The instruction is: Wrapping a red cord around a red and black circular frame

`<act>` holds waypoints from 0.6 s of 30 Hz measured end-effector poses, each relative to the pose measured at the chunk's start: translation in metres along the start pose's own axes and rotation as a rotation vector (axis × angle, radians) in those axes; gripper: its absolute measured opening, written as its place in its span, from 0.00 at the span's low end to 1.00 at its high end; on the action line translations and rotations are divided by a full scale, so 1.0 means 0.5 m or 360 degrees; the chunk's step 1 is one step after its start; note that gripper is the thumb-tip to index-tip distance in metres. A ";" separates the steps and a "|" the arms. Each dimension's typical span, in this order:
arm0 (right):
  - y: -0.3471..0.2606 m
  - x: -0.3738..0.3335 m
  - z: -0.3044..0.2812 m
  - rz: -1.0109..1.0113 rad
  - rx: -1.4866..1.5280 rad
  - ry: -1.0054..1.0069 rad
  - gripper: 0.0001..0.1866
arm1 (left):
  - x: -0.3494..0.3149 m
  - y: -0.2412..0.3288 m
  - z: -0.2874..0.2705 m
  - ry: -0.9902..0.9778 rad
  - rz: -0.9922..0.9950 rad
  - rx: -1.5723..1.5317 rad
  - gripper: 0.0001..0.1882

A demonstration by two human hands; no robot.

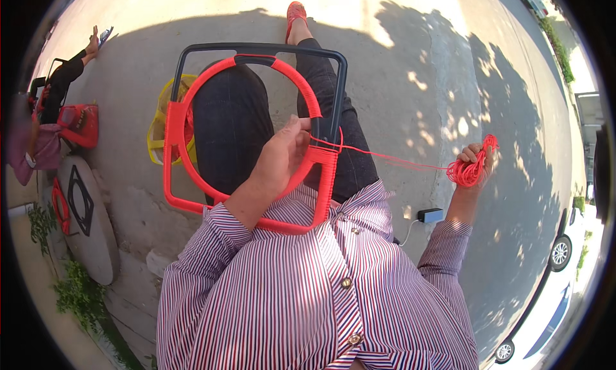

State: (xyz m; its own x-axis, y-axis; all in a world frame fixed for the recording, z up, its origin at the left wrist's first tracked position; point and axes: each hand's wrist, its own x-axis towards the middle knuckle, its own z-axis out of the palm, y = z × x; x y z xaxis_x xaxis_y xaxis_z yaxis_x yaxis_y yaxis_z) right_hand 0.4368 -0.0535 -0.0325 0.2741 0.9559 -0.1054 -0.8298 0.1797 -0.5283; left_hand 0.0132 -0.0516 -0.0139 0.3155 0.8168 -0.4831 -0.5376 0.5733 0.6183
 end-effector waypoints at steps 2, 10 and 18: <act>0.052 0.000 -0.007 0.0318 -0.0098 -0.0154 0.06 | -0.001 -0.003 0.000 -0.0079 -0.0010 -0.0007 0.26; 0.332 -0.122 0.156 0.0842 -0.1355 -0.0640 0.04 | 0.007 -0.013 -0.016 -0.0171 0.0070 -0.0028 0.19; 0.222 -0.132 0.117 0.0673 -0.1194 -0.0229 0.09 | 0.005 -0.012 -0.020 -0.0221 -0.0088 -0.0021 0.14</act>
State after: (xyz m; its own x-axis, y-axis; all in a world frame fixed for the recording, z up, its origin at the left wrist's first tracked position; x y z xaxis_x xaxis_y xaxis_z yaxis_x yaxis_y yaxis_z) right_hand 0.2982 -0.0832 -0.0350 -0.0905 0.9369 -0.3376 -0.2952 -0.3490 -0.8894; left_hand 0.0093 -0.0537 -0.0251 0.4494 0.7855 -0.4254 -0.5262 0.6176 0.5846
